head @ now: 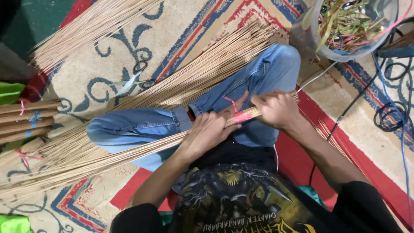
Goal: Bundling thin wooden sticks with ribbon and trimming the ends with scissors
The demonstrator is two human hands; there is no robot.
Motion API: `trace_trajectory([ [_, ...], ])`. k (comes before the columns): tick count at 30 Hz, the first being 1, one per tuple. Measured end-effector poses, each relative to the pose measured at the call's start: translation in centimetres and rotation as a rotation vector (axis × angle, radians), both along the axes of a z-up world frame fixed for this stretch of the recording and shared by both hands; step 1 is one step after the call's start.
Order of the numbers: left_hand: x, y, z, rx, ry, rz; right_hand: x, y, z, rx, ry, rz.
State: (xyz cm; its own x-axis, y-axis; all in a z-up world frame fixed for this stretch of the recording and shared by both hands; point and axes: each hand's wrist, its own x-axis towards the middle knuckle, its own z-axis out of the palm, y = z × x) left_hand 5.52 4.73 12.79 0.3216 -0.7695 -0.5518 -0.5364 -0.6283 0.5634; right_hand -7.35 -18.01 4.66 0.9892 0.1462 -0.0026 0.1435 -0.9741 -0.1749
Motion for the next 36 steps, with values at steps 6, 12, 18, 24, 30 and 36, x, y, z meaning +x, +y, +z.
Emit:
trace_trajectory([
  [6,-0.1,1.4,-0.7,-0.024,-0.036,0.054,2.5,0.4,3.4,0.042,0.328,0.018],
  [12,1.4,1.6,1.1,-0.035,0.119,0.081,4.3,1.4,4.3,0.036,0.433,0.023],
  [18,1.6,1.7,-0.5,-0.184,0.149,0.107,5.1,0.7,2.9,0.027,0.48,0.039],
  [24,2.8,1.4,-3.7,-0.234,0.274,0.123,4.6,2.3,4.3,0.133,-0.22,0.029],
  [30,3.7,0.4,-4.1,-0.346,0.374,0.141,-3.6,3.5,-3.2,0.457,-0.284,-0.234],
  [36,3.4,-1.0,-6.1,-0.451,0.406,0.169,-1.5,6.3,-2.5,0.554,-0.307,-0.148],
])
